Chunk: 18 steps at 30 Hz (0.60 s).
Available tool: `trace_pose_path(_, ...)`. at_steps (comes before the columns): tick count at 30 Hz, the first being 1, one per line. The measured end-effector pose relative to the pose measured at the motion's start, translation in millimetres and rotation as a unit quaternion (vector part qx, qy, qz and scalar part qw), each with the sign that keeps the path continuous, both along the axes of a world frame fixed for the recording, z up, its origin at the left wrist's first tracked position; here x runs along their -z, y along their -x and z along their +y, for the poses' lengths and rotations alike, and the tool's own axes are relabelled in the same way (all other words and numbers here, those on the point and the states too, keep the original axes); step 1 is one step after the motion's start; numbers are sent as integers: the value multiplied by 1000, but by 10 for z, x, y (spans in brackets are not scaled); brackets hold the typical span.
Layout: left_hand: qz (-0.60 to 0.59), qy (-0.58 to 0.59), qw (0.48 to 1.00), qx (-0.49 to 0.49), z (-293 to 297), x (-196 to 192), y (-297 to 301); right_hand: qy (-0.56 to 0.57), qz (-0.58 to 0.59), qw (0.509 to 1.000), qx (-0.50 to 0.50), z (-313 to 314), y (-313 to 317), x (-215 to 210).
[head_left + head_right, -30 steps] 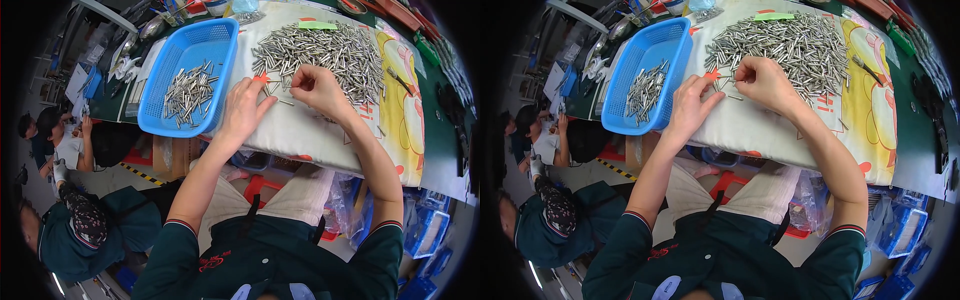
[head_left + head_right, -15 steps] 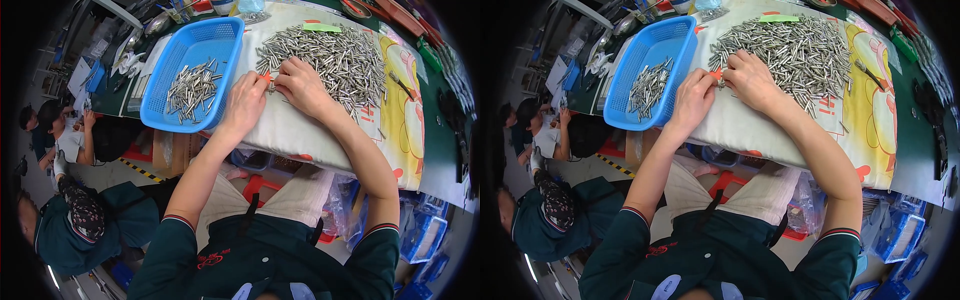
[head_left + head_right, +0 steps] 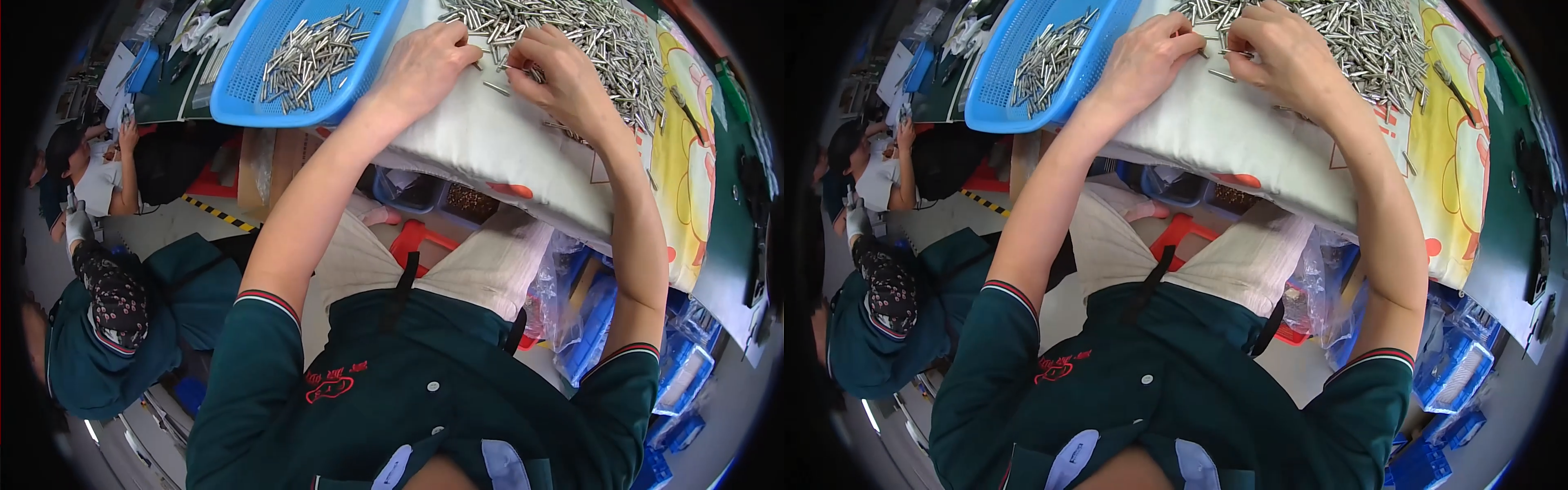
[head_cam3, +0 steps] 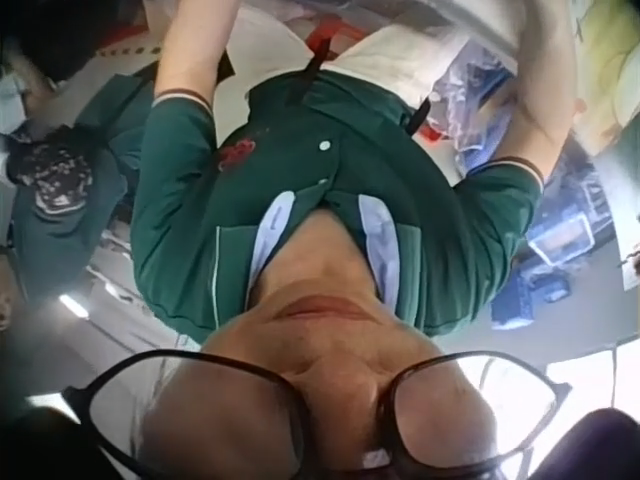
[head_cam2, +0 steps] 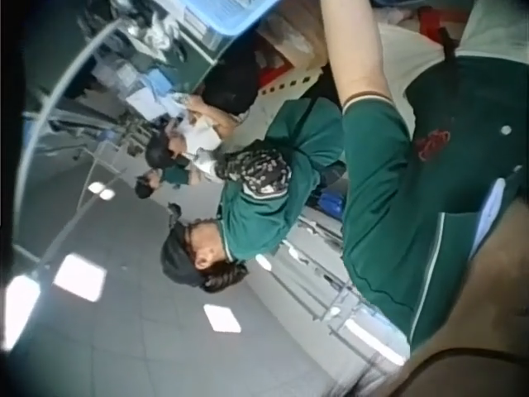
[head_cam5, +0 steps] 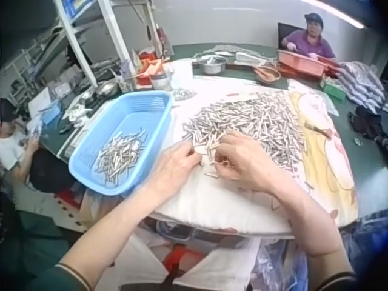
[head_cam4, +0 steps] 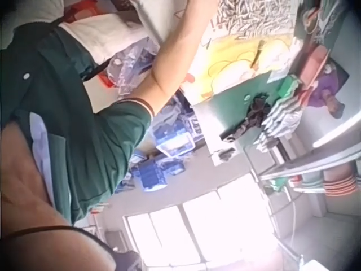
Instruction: Sorting and inspecting small metal pins at a manufacturing workbench.
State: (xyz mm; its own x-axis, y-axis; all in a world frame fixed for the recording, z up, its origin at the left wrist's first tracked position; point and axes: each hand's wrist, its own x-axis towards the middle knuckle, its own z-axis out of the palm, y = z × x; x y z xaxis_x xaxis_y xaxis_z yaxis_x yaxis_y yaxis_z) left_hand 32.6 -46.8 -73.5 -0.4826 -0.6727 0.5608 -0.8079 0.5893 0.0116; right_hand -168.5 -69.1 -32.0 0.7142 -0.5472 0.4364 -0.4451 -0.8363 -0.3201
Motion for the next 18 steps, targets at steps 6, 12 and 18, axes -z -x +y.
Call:
trace_pose_path(6,-38,9,999,-8,-12,-94,73,23,2,1000,21,-114,38,67)
trace_pose_path(12,147,-21,989,8,7,-120,220,-56,-59,992,96,-45,68,3)
trace_pose_path(18,592,-237,766,81,-80,-97,463,-58,-274,954,103,-3,-6,-1)
